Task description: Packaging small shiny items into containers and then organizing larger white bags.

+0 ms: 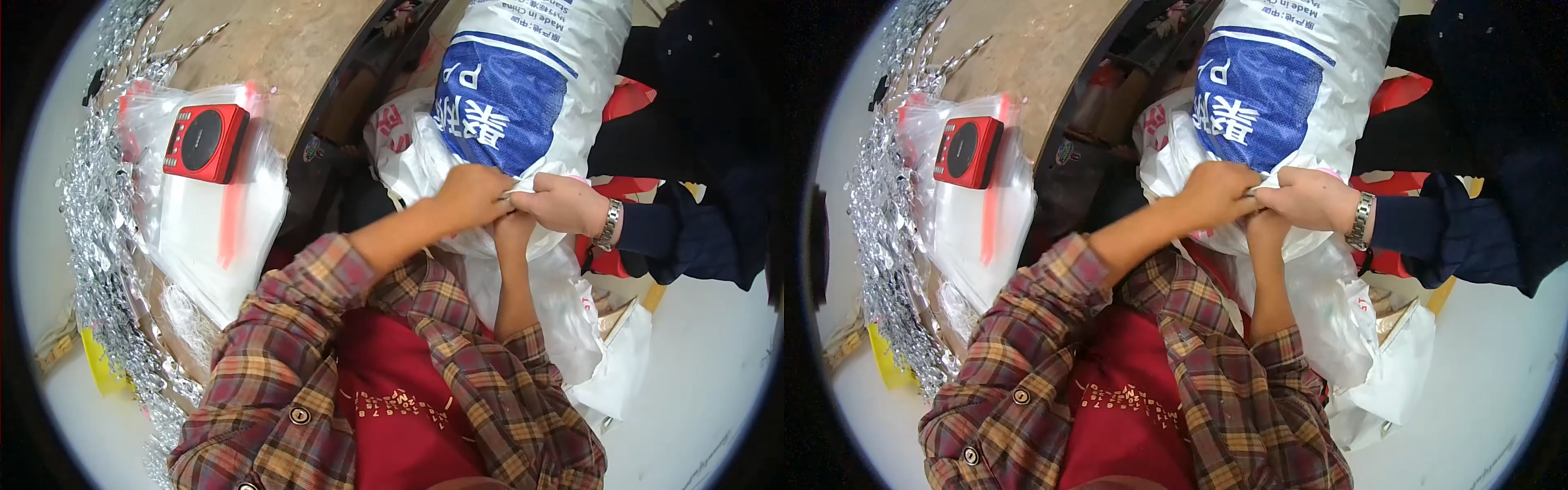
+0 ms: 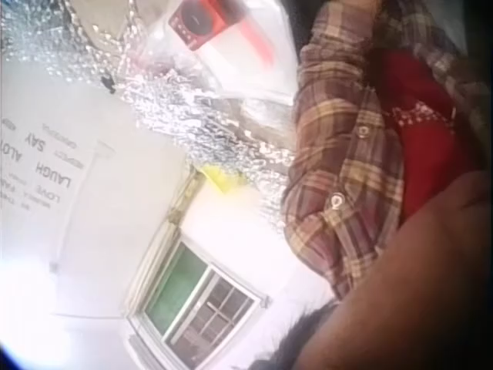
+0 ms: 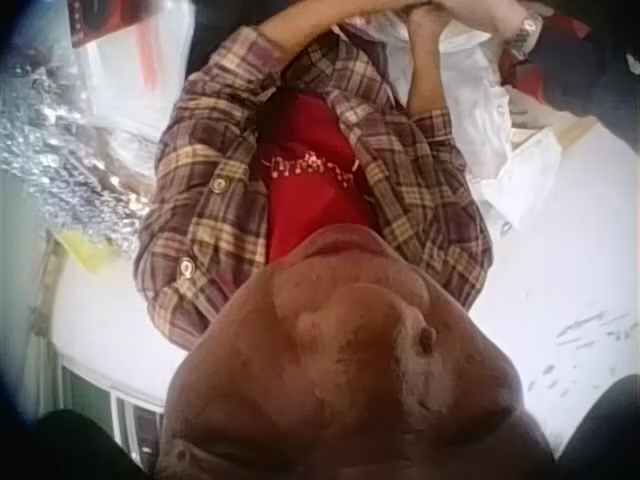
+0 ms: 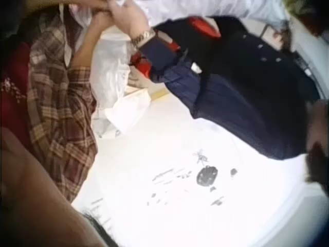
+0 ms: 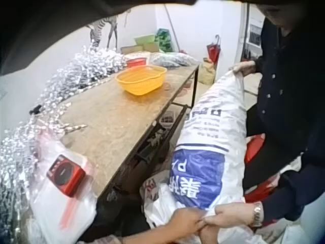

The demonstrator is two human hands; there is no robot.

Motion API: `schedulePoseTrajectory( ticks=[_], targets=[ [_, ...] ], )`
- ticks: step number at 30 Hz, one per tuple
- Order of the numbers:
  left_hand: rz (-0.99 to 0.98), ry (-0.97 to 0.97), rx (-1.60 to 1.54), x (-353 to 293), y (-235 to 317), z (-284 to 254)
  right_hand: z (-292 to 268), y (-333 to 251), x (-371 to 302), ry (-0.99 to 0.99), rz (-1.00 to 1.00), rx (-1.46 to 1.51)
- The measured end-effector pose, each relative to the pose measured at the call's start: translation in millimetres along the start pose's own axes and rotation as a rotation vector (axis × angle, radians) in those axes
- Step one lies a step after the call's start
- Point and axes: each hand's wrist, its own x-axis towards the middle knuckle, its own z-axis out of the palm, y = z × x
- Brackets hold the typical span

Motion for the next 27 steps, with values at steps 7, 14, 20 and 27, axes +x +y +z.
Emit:
schedulePoseTrajectory(
  ticks=[7,14,20,27],
  targets=[
    [-0.874,0.724,-0.074,37,-179,-2,-16,-30,13,-0.169,0.097,-0.178],
    [-1.068,0.443,-0.820,72,-237,17,-45,-43,-14,-0.230,0.066,-0.363],
    [-0.662,0.693,-1.404,95,-146,-34,-77,-93,-66,-0.557,0.208,-0.492],
    [-0.588,0.564,-1.013,-5,-13,-99,-64,-65,-76,-0.516,-0.236,-0.575]
  ],
)
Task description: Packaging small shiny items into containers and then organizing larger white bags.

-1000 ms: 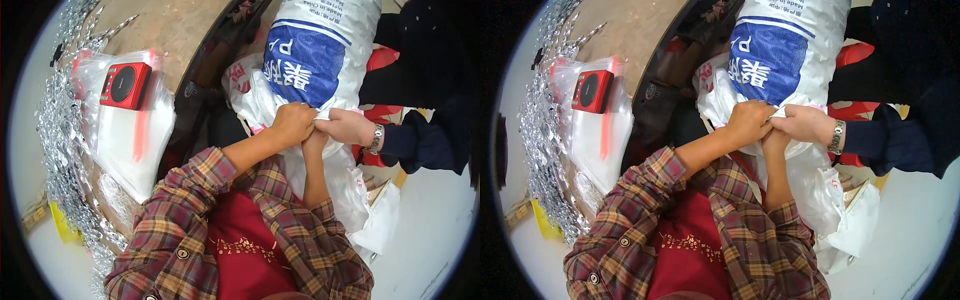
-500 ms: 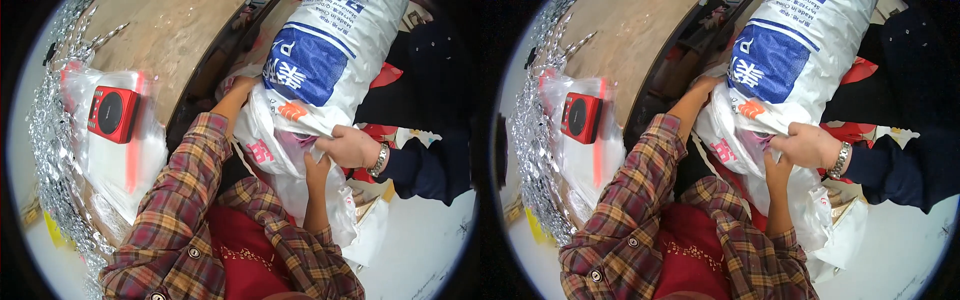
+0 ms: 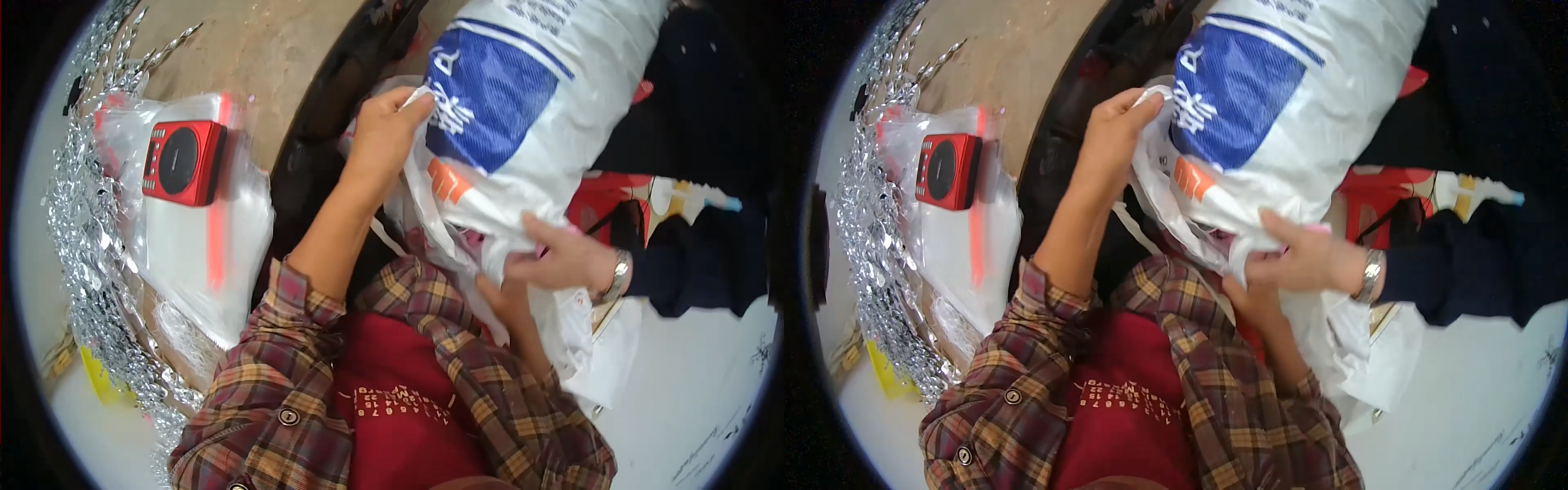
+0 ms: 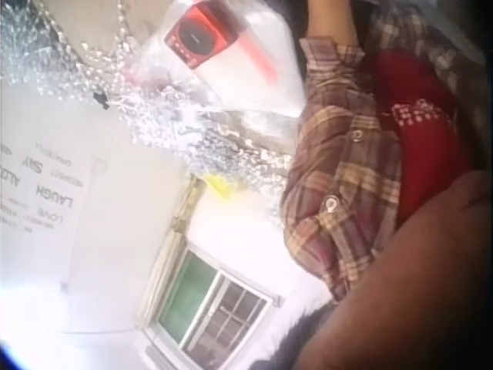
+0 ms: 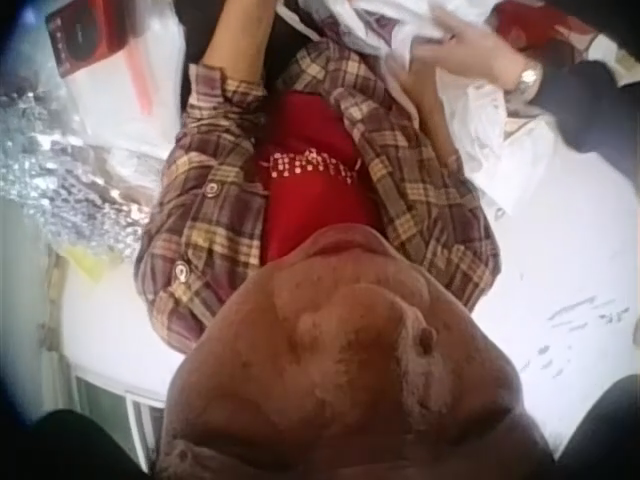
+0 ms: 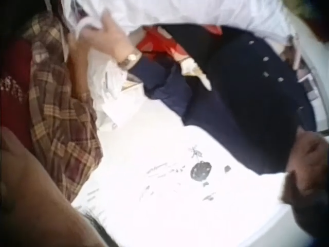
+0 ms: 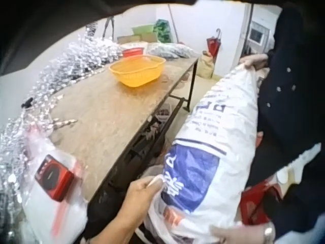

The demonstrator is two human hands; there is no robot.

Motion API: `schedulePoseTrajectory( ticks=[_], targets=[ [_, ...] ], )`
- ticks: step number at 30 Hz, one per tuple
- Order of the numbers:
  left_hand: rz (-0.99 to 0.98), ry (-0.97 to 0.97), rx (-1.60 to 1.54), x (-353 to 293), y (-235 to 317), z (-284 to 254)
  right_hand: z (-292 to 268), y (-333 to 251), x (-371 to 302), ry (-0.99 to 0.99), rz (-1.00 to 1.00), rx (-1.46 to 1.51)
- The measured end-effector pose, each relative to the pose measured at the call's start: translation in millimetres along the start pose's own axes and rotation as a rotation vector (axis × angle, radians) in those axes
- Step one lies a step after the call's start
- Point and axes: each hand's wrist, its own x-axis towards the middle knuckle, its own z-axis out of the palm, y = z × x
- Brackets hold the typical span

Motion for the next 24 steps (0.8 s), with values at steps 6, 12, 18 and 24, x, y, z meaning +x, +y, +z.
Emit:
schedulePoseTrajectory(
  ticks=[6,12,18,24],
  targets=[
    [-0.025,-0.299,0.149,-42,2,-12,37,-42,63,-0.112,0.107,0.535],
    [0.169,-0.334,0.468,-40,-40,-1,110,-28,90,-0.035,0.006,0.666],
    [0.615,-0.352,0.880,-24,-87,-20,121,-12,61,-0.112,0.047,0.588],
    [0.574,-0.270,1.206,-46,-55,-34,83,136,48,0.197,0.420,0.245]
  ],
)
